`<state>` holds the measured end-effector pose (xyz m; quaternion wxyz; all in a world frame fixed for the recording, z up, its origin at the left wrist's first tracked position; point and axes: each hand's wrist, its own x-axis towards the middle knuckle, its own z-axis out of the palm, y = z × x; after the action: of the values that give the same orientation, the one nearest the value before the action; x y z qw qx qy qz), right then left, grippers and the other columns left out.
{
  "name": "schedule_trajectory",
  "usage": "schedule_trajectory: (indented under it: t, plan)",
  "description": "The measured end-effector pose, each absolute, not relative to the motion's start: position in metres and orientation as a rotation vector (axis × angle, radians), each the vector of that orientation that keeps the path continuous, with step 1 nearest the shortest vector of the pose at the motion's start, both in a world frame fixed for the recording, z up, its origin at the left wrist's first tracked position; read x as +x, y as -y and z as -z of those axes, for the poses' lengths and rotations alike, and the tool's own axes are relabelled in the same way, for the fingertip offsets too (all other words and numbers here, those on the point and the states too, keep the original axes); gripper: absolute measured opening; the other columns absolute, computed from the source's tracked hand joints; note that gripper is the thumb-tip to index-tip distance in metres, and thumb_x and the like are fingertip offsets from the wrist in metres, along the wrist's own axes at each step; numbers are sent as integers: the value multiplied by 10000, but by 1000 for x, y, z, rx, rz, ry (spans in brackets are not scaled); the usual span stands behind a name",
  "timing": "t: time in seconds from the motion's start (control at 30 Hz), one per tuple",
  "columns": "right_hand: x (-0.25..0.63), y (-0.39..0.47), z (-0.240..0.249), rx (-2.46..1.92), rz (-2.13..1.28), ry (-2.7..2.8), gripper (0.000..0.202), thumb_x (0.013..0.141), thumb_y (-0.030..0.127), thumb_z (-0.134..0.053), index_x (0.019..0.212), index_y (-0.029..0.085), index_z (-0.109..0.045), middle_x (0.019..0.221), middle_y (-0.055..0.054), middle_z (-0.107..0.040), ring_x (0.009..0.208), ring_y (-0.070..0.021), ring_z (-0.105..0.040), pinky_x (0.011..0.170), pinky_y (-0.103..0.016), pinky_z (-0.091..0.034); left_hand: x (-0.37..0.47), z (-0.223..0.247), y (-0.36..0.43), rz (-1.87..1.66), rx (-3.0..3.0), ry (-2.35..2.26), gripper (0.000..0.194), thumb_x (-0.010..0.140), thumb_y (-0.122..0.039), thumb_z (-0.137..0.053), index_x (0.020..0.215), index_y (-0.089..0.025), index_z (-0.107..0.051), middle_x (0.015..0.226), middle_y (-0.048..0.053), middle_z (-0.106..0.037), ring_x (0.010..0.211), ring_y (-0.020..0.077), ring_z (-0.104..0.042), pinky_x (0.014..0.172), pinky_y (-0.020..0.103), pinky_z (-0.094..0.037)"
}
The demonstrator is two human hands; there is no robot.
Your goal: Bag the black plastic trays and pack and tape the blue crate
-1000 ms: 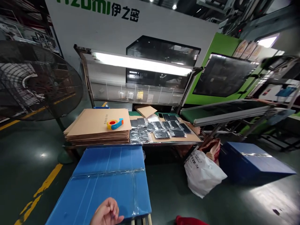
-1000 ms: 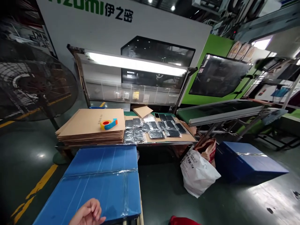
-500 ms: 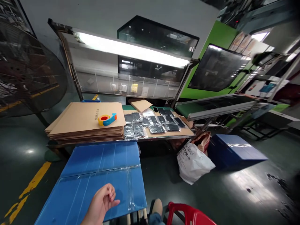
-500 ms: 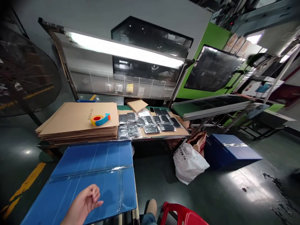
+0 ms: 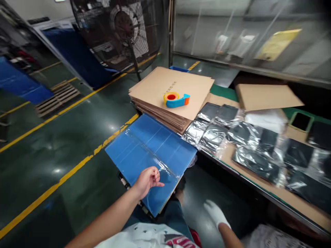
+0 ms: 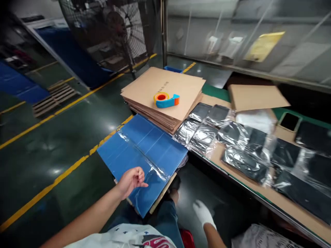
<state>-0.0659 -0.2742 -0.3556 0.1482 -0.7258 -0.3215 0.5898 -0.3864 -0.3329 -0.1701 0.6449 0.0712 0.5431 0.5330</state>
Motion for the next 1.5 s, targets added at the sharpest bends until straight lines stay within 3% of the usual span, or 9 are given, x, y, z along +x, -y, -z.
schedule_trajectory:
  t: [0.1,0.17,0.23,0.4,0.53,0.8,1.1,1.27,1.5]
  plan:
    - [-97,202,377,-1984,-1802,1004,368,651,287,-782,989,201,-665,1290,-91,-580,1294,-265,-438,1084,-380,-365,-359,165,309,-1348,83,-1256,86,596,-169,-502,591,-175,-416,556,-47,-426,504,76,-394,606,340,-567]
    - [-129,158,388,-1879,-1846,1001,579,636,408,-775,1158,224,-604,1352,-70,-540,1268,-248,-476,1024,-347,-437,-351,159,294,-1413,72,-1262,98,568,-156,-510,588,-174,-415,554,-48,-430,501,77,-402,591,347,-571]
    - [-161,125,395,-1787,-1886,985,667,661,480,-738,1249,232,-547,1325,-64,-565,1194,-222,-546,949,-303,-496,-349,150,283,-1435,85,-1281,63,572,-174,-529,599,-161,-473,557,-31,-471,519,90,-446,589,349,-574]
    - [-203,88,400,-1735,-1870,954,758,596,507,-775,1230,144,-571,1150,-95,-664,929,-217,-662,813,-303,-569,-353,131,273,-1488,77,-1372,155,606,-233,-615,693,-105,-622,587,25,-574,573,126,-551,616,343,-577]
    - [-201,87,398,-1844,-1719,1002,862,525,553,-802,1212,80,-586,1161,-132,-649,948,-244,-635,880,-343,-538,-358,124,278,-1531,32,-1377,149,599,-228,-642,677,-101,-629,595,32,-592,567,129,-565,614,343,-575]
    - [-192,118,389,-1949,-1493,1304,704,614,625,-699,1075,93,-670,1051,-148,-672,981,-299,-597,944,-424,-434,-380,140,321,-1544,-10,-1439,98,617,-206,-620,606,-143,-546,596,-4,-549,558,108,-509,586,330,-567]
    - [-168,272,365,-2107,-1427,1345,631,719,627,-569,1098,127,-636,1037,-146,-672,968,-304,-605,879,-391,-443,-403,168,391,-1503,-126,-1380,87,532,-133,-515,557,-170,-440,534,-52,-440,466,69,-396,557,298,-557]
    - [-154,323,359,-2145,-1431,1360,654,730,622,-552,1159,130,-602,1095,-152,-658,1005,-313,-598,888,-381,-442,-404,165,417,-1396,-41,-1377,137,652,-245,-618,619,-153,-522,562,-29,-488,504,86,-465,561,304,-564]
    - [-139,322,380,-2144,-1453,1456,758,693,703,-549,1219,158,-568,1180,-144,-627,1076,-312,-572,965,-408,-407,-398,144,425,-1456,63,-1243,187,673,-262,-702,662,-126,-575,620,5,-568,575,99,-535,630,321,-583]
